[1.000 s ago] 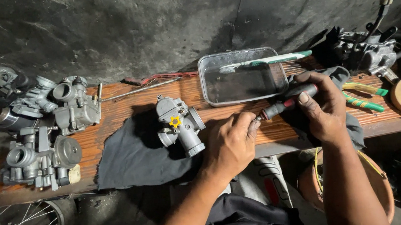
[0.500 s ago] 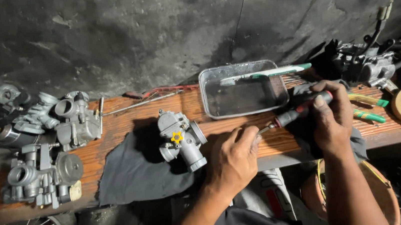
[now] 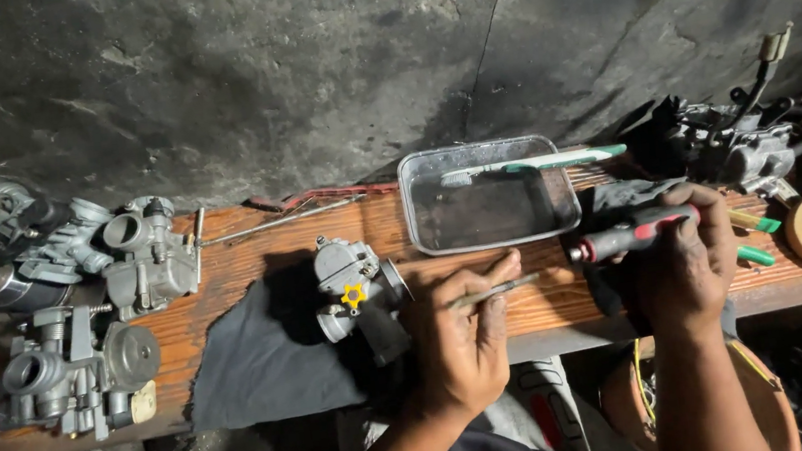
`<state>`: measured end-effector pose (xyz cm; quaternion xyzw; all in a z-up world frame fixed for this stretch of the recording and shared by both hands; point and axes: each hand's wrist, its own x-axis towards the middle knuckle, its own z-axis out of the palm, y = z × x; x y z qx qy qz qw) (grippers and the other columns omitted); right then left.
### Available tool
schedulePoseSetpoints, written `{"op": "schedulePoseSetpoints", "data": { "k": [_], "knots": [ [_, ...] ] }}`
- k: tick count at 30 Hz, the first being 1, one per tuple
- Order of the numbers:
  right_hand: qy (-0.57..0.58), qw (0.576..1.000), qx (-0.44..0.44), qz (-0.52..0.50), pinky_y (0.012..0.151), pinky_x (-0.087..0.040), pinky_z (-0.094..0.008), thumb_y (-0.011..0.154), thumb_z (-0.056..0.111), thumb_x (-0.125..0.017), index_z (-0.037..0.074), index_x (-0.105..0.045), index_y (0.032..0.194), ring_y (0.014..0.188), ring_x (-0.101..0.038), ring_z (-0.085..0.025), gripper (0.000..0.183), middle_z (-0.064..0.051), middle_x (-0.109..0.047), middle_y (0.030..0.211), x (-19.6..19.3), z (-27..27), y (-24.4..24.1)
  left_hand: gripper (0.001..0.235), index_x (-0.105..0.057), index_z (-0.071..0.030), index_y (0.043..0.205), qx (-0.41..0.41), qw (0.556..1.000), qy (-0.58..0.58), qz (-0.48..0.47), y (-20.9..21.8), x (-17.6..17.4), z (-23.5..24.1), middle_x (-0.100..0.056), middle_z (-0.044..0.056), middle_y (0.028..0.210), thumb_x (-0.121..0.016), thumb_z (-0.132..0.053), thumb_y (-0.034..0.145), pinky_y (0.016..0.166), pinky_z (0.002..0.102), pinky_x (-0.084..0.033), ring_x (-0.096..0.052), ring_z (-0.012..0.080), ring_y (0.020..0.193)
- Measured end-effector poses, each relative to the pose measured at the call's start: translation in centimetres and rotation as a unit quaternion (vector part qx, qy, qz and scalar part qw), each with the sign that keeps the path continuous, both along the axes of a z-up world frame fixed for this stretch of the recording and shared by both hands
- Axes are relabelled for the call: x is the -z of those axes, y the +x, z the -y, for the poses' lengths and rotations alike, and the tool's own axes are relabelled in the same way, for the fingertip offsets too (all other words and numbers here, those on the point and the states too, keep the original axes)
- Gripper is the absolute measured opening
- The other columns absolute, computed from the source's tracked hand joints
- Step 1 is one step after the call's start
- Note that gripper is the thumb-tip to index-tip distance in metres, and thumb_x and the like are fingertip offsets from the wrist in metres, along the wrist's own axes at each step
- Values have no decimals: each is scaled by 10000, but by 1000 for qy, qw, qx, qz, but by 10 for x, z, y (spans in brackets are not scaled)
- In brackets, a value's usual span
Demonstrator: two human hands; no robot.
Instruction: Reassembling motorcycle carburetor components after cleaning, including installing jets and using a screwdriver.
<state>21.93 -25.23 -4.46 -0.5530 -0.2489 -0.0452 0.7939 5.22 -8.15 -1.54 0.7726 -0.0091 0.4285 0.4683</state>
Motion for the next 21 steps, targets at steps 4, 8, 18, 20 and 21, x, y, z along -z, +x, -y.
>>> {"op": "schedulePoseSetpoints", "data": {
  "k": [4, 8, 18, 20, 21],
  "knots": [
    [-57, 998, 18, 11, 784, -398, -219, 995, 493, -631, 115, -530, 1144, 824, -484, -74, 419, 17, -515, 929, 0, 1, -1, 94, -342, -29, 1138, 159, 964, -200, 73, 1, 15, 10, -613, 347, 1325, -412, -67, 1089, 1086, 433, -541, -646, 418, 1272],
    [-69, 997, 1, 22, 781, -413, -223, 982, 447, -635, 85, -538, 1148, 794, -524, -94, 411, -10, -562, 870, 3, 2, 0, 82, -344, -37, 1131, 98, 982, -129, 100, -2, -2, 5, -683, 283, 1221, -413, -61, 1094, 1015, 415, -603, -702, 390, 1201],
    [-113, 992, -30, 45, 688, -364, -192, 951, 498, -642, 70, -549, 1142, 728, -471, -56, 477, 26, -532, 823, 5, 9, 3, 103, -334, -36, 1111, 135, 971, -172, 95, -1, 8, 7, -674, 299, 1220, -432, -28, 1082, 976, 392, -613, -728, 391, 1139],
    [-65, 993, -96, 27, 752, -436, -188, 935, 420, -720, 52, -558, 1213, 775, -566, -57, 489, 5, -632, 888, 7, 13, 3, 93, -329, -54, 1122, 187, 942, -241, 139, 0, 15, 8, -639, 353, 1240, -415, -36, 1095, 1021, 460, -602, -683, 462, 1183],
    [-65, 993, -96, 27, 752, -436, -188, 935, 420, -720, 52, -558, 1213, 775, -566, -57, 489, 5, -632, 888, 0, 9, -1, 93, -329, -54, 1122, 187, 942, -241, 139, 0, 13, 7, -639, 353, 1240, -415, -36, 1095, 1021, 460, -602, -683, 462, 1183]
  ]
}}
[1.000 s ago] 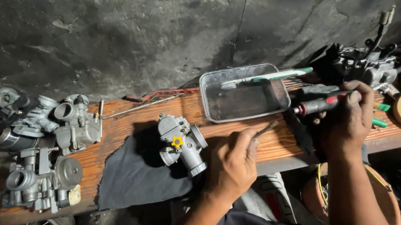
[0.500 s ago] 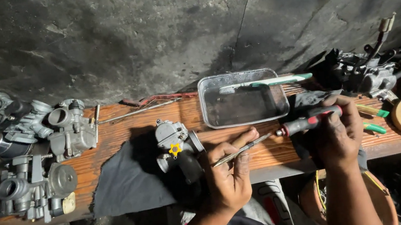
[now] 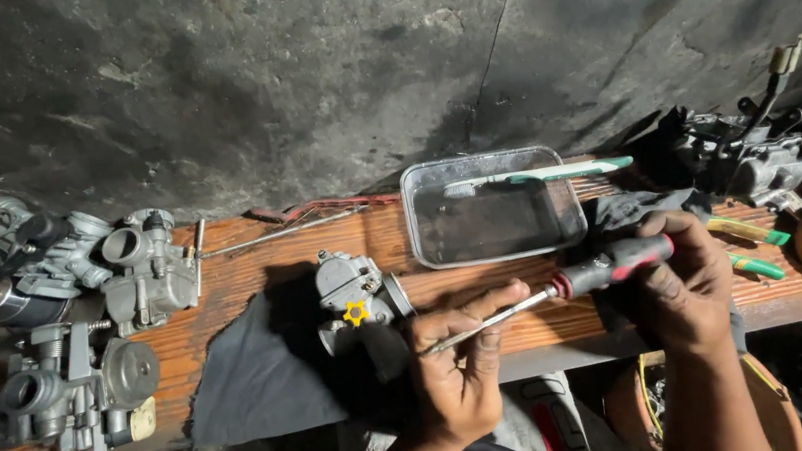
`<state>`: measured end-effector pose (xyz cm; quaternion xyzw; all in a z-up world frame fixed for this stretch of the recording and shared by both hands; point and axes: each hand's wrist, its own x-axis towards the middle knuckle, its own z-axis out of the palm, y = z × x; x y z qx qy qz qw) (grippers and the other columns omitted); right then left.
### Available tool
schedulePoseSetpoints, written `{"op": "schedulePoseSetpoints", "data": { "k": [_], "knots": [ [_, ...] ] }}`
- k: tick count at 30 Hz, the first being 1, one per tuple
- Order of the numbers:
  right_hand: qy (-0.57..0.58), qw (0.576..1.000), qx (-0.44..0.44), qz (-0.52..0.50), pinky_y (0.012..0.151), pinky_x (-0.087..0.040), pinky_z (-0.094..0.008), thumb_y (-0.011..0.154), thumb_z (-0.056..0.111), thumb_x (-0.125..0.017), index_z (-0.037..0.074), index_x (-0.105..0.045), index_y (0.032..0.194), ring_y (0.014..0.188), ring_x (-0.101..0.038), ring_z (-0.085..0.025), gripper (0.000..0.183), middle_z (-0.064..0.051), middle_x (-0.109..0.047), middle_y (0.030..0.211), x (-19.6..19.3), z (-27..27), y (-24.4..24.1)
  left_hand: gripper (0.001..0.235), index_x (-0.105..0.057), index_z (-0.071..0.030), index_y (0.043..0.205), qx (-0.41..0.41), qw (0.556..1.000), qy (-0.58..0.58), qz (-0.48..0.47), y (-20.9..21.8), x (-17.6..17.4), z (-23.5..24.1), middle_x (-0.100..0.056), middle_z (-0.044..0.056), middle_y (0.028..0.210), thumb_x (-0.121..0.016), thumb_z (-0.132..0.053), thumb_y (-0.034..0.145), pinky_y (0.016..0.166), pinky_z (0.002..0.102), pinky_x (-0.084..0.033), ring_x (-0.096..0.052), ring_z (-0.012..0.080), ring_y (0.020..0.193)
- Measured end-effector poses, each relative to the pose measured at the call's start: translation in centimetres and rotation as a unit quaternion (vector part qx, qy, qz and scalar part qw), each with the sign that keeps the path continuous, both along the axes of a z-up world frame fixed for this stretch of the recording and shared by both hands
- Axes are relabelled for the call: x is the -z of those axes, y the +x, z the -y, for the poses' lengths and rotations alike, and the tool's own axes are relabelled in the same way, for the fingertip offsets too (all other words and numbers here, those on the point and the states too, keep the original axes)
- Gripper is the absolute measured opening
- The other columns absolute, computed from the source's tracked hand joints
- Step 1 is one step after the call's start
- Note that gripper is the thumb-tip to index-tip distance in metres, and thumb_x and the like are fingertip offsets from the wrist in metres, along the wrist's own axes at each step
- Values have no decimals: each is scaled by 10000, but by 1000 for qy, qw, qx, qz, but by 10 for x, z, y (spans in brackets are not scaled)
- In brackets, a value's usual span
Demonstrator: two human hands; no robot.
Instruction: Reassembling motorcycle carburetor components after cleaning, including installing jets and using a screwdriver.
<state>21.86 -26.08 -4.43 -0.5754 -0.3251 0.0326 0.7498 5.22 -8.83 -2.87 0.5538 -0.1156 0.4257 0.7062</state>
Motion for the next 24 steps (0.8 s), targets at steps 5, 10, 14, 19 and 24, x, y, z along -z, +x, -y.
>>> {"op": "schedulePoseSetpoints", "data": {
  "k": [5, 10, 14, 19, 24],
  "knots": [
    [114, 980, -152, -60, 465, -527, -291, 941, 196, -746, 43, -493, 1227, 643, -590, -168, 411, -107, -634, 867, -7, -2, 0, 97, -436, -23, 1099, 54, 995, -77, 12, 1, 6, 1, -615, 345, 1292, -509, 27, 1059, 1069, 483, -588, -656, 468, 1226],
    [119, 986, -93, -73, 644, -556, -295, 965, 326, -785, 28, -546, 1209, 757, -649, -168, 454, -83, -646, 903, 0, 2, 4, 139, -520, -52, 1060, -10, 999, 13, -45, -2, 6, -5, -647, 236, 1089, -643, -97, 1014, 965, 410, -604, -710, 357, 1081],
    [152, 971, -153, -106, 464, -607, -402, 989, 183, -729, 11, -517, 1257, 754, -664, -260, 383, -145, -646, 907, -11, -2, 1, 114, -622, -49, 983, -92, 989, 80, -82, -4, -10, -11, -739, 157, 1019, -716, -110, 959, 917, 345, -635, -777, 285, 1012],
    [127, 976, -146, -101, 815, -535, -331, 926, 150, -711, 30, -521, 1222, 840, -635, -199, 372, -127, -633, 936, -1, 6, 4, 108, -652, -25, 1044, -89, 983, 121, -105, -3, -4, -8, -743, 162, 1071, -699, -89, 971, 910, 313, -624, -757, 258, 1003],
    [99, 979, -152, -89, 748, -504, -294, 919, 179, -711, 17, -519, 1188, 791, -626, -179, 368, -82, -622, 896, -3, 4, 4, 129, -671, -6, 1042, -95, 982, 114, -116, 0, 2, -3, -749, 147, 1033, -740, -52, 944, 827, 291, -636, -752, 229, 920]
  ]
}}
